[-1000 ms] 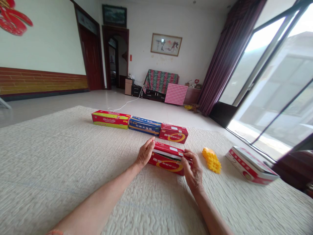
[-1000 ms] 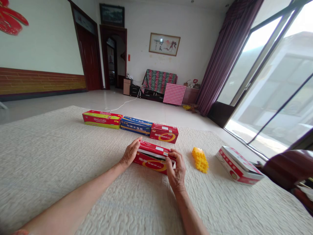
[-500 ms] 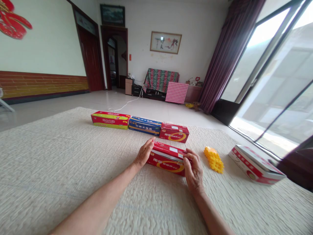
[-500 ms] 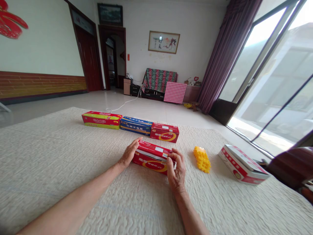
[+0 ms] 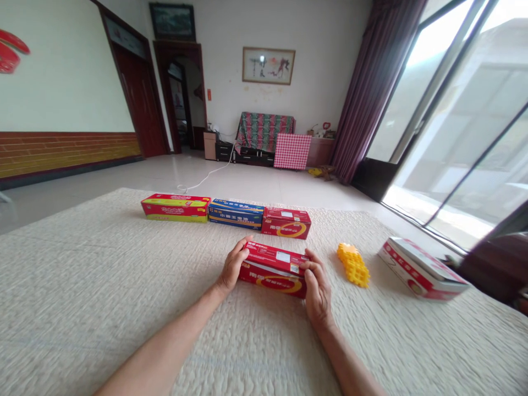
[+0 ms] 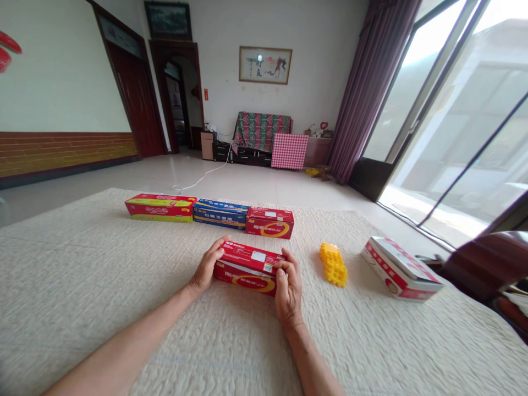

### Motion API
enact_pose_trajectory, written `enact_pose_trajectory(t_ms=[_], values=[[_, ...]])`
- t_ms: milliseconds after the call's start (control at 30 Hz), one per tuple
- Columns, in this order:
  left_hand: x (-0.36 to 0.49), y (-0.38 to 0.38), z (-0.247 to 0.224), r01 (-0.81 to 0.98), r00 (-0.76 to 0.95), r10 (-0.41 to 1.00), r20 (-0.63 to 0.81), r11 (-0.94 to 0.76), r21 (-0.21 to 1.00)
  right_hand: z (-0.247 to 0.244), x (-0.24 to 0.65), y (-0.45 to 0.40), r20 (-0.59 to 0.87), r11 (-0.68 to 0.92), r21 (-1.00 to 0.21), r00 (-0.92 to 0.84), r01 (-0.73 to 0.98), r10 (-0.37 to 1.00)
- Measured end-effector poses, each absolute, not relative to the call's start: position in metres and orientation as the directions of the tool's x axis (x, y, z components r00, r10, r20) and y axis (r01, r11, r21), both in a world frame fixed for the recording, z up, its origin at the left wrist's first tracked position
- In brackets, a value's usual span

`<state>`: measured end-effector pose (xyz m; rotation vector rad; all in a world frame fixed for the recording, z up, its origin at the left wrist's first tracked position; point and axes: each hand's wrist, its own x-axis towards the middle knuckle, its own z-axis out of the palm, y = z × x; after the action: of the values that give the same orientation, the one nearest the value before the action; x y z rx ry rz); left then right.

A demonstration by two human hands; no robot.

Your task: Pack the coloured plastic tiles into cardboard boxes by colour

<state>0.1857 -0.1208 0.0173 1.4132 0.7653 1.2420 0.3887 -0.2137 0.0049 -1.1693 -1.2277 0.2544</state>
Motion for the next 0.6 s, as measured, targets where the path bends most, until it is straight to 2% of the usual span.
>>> enact_pose_trajectory(t_ms=[433, 533, 600], values=[[0.187, -0.116, 0.009, -0.126, 0.224, 0.936, 0.270, -0.247, 0.961, 0.007, 0.390, -0.215, 0.598, 0.443, -0.787, 0.353, 0.429, 0.720], [0.186, -0.117, 0.010, -0.095, 0.227, 0.936, 0.268, -0.253, 0.963, 0.014, 0.394, -0.220, 0.626, 0.441, -0.737, 0.269, 0.513, 0.732], [0.186, -0.117, 0.011, -0.085, 0.231, 0.933, 0.274, -0.262, 0.961, 0.025, 0.399, -0.224, 0.626, 0.433, -0.671, 0.147, 0.602, 0.766]])
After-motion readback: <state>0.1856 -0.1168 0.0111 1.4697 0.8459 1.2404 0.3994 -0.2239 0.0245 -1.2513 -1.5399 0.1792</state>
